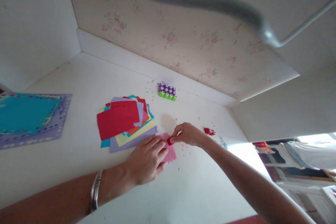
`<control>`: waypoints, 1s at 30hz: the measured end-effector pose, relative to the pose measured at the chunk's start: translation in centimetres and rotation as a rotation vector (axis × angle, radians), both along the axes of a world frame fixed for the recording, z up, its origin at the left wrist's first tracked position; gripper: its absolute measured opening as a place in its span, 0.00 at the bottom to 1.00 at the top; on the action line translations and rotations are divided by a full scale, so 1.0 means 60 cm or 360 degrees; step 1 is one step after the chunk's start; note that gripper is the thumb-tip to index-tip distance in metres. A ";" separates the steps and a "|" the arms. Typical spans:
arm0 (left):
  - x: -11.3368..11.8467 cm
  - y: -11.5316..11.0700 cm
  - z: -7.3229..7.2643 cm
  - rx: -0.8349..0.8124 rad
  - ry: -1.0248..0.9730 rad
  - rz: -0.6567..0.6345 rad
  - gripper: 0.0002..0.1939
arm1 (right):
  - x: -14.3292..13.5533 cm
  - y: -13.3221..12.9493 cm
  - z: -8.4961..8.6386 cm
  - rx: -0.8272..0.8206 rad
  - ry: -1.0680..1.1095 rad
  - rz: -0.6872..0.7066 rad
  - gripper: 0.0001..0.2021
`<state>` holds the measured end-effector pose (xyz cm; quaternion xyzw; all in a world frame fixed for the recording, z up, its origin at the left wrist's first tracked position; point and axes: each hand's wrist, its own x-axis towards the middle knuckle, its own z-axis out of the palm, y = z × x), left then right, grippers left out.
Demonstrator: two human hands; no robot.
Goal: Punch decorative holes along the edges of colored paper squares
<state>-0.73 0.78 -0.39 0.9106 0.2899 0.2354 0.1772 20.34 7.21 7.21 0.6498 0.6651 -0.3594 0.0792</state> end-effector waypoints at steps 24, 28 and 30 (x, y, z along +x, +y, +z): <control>0.002 0.003 0.007 0.0014 0.0054 -0.0033 0.16 | 0.061 -0.072 -0.012 0.0687 -0.0047 -0.0124 0.14; 0.005 0.005 0.010 0.0047 0.0090 -0.0040 0.15 | 0.054 -0.100 -0.023 0.0795 0.0044 -0.0190 0.10; 0.006 0.005 0.010 0.0061 0.0095 -0.0025 0.15 | 0.070 -0.109 -0.014 0.0729 0.0162 -0.0270 0.11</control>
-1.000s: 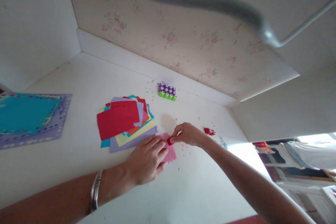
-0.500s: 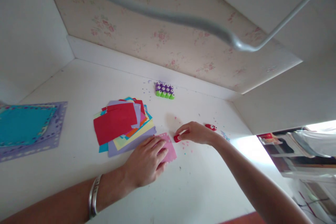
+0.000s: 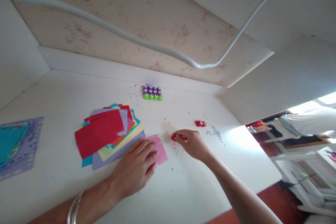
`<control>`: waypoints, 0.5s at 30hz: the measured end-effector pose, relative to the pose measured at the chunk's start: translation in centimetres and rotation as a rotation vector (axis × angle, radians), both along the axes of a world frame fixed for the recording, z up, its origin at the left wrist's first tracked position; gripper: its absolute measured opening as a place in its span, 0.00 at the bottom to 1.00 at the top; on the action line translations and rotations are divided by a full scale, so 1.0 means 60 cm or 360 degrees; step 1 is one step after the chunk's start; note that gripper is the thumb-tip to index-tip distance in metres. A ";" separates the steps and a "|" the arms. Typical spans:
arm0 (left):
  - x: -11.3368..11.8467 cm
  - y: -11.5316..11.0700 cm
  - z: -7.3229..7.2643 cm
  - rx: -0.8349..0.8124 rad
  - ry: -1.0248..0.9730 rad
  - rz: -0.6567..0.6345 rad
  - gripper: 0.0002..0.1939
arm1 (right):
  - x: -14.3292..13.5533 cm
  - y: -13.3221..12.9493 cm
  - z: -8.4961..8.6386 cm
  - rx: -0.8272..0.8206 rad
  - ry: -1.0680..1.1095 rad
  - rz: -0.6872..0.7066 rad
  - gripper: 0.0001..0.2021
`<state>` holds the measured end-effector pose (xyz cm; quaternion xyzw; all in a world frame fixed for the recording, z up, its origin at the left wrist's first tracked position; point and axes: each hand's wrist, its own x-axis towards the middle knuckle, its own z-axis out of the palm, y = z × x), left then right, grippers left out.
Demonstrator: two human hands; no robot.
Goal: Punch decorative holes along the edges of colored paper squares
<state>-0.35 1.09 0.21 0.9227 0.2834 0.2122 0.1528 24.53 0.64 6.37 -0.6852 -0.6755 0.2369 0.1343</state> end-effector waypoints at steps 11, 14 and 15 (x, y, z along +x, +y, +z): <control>0.005 -0.001 -0.001 0.0058 -0.0029 0.0041 0.15 | 0.186 0.006 0.012 0.0312 -0.0369 -0.0304 0.15; 0.006 -0.002 0.001 0.0089 -0.0067 0.0069 0.14 | 0.193 0.027 0.000 0.0250 -0.0501 -0.0180 0.17; 0.006 -0.002 0.002 0.0101 -0.0076 0.0079 0.14 | 0.196 0.033 -0.004 0.0227 -0.0527 -0.0156 0.17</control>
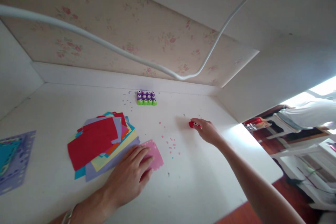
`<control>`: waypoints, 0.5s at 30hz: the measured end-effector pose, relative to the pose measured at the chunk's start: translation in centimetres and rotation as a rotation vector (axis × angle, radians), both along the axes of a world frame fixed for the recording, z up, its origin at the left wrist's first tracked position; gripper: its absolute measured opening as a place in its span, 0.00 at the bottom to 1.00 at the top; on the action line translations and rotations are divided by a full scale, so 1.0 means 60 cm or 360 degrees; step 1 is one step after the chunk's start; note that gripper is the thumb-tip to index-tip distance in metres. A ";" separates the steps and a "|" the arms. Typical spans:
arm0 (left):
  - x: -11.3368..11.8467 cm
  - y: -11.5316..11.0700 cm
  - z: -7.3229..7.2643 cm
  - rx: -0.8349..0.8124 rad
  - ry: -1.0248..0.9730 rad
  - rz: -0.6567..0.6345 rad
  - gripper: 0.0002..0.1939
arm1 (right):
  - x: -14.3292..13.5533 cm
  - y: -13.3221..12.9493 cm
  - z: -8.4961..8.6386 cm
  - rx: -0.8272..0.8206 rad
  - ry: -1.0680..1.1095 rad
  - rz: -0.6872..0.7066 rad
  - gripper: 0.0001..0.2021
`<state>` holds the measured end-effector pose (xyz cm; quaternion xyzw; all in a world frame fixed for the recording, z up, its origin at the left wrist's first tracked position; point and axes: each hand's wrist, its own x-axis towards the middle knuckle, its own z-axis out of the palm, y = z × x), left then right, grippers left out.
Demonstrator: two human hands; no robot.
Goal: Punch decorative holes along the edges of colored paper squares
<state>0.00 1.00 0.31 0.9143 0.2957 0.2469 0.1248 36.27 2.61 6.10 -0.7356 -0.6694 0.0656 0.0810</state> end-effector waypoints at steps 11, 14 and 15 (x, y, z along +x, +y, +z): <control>-0.001 0.001 0.000 -0.0035 -0.0020 -0.0005 0.13 | -0.089 -0.016 -0.009 0.0272 0.1479 -0.0398 0.18; -0.001 0.003 0.003 -0.0069 -0.0094 -0.0017 0.11 | -0.179 -0.028 -0.018 -0.0022 0.2475 -0.0376 0.19; -0.001 0.004 0.006 -0.0086 -0.0121 -0.0022 0.10 | -0.207 -0.030 -0.024 -0.0175 0.2708 -0.0369 0.20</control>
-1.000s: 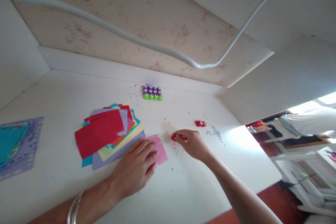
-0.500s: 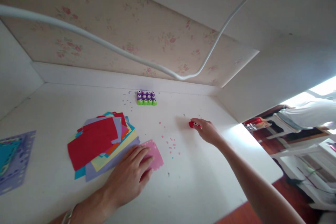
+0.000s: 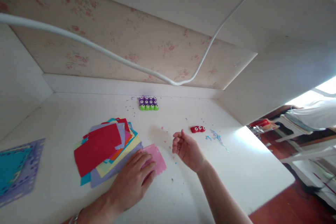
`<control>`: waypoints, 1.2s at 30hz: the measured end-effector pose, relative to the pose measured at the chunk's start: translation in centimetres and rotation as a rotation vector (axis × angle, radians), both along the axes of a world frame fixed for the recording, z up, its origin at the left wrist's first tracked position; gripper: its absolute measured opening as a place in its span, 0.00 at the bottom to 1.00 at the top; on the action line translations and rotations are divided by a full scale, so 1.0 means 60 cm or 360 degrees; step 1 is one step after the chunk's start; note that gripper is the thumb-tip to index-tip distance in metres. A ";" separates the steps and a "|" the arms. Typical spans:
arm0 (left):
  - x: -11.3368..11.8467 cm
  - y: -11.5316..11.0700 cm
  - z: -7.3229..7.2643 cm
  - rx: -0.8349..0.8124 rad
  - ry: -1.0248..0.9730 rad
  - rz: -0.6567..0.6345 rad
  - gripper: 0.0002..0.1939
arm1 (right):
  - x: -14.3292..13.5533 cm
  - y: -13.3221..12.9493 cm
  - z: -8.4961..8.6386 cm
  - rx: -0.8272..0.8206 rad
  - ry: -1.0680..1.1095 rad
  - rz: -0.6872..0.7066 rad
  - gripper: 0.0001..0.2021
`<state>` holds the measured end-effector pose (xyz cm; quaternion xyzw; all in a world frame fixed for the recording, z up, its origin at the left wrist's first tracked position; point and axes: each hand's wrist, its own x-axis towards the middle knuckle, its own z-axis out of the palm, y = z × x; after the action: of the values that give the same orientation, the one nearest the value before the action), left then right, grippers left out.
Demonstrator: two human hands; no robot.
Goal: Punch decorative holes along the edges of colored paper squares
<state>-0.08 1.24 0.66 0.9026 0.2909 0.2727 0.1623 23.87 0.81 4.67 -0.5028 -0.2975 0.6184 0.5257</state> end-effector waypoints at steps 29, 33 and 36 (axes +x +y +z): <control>-0.016 0.010 0.005 -0.0835 -0.0687 -0.0070 0.13 | -0.153 -0.041 -0.101 -0.0303 0.1063 0.1099 0.26; -0.014 0.011 0.007 -0.0688 -0.0674 -0.0089 0.15 | -0.145 -0.041 -0.088 -0.0252 0.1134 0.1173 0.26; -0.014 0.007 0.010 -0.0533 -0.0536 -0.0033 0.15 | -0.129 -0.034 -0.066 -0.0065 0.1055 0.1018 0.24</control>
<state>-0.91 1.68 1.26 0.8078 0.2915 0.3657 0.3589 16.15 -1.26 0.72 -0.1711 -0.2412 0.8828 0.3651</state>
